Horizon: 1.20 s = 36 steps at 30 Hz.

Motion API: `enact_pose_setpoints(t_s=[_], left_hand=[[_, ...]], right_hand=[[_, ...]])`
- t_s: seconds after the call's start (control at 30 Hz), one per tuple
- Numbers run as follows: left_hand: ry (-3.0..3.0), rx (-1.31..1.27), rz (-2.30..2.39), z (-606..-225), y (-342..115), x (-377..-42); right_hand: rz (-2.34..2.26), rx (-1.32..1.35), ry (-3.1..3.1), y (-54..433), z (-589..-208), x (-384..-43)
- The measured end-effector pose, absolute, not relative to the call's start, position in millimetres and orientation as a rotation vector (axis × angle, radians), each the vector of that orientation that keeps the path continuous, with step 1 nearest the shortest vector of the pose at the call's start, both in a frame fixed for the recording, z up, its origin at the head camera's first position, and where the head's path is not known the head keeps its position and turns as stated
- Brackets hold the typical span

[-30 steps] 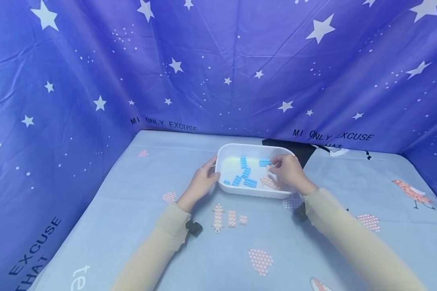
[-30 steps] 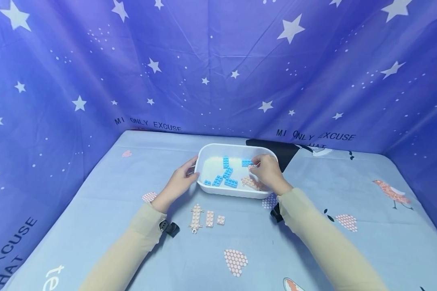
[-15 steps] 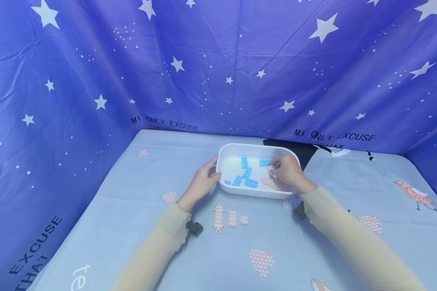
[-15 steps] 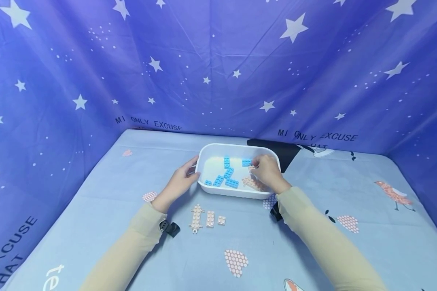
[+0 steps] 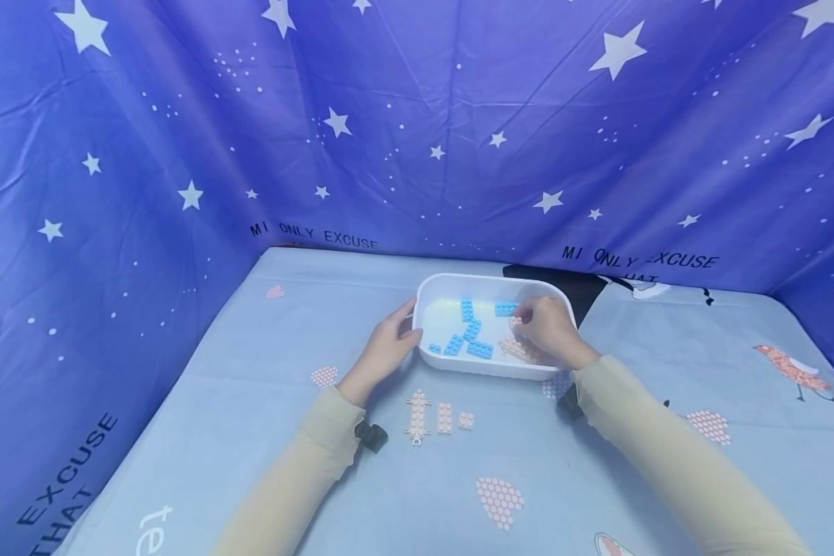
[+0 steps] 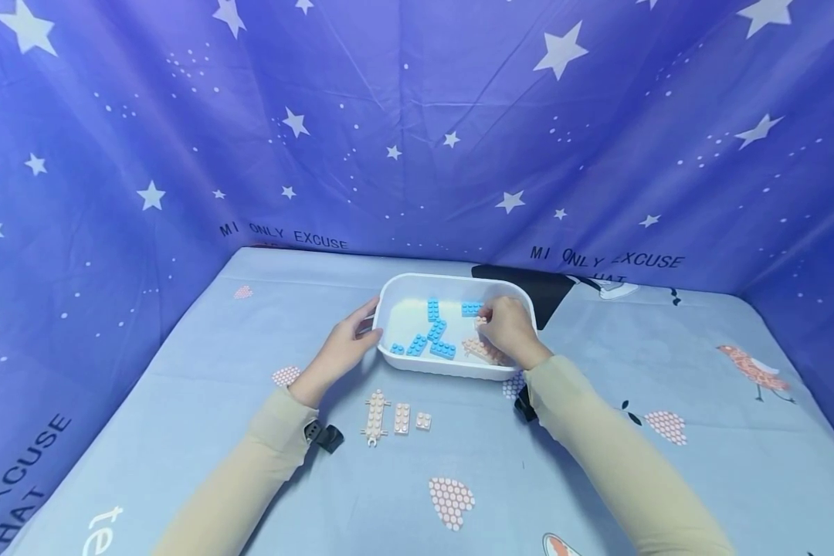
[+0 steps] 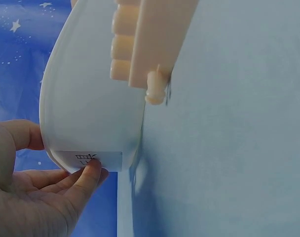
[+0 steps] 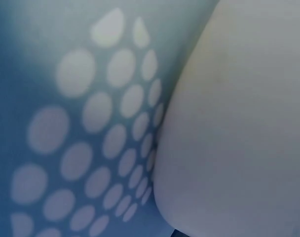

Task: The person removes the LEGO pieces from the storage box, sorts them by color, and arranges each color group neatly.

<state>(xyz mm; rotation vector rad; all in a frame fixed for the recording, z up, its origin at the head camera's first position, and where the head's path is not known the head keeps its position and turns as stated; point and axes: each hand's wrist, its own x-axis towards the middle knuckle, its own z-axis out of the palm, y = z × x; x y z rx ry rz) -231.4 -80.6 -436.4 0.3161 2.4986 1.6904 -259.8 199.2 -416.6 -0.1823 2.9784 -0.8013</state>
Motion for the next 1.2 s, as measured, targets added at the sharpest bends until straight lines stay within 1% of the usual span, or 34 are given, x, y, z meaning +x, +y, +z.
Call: enact_pose_setpoints(t_s=[0.83, 1.03, 1.2], left_hand=[[2.507, 0.332, 1.685, -436.0, -80.9, -231.4], [2.503, 0.325, 1.689, -434.7, -81.2, -231.1], [2.496, 0.328, 1.701, -433.9, -81.5, -230.1]], right_hand=[[-0.777, -0.193, 2.989, 199.6, -417.6, -262.4], [-0.789, -0.143, 2.961, 198.3, -415.8, -260.8], [-0.804, -0.163, 2.961, 198.9, -413.2, -258.1]])
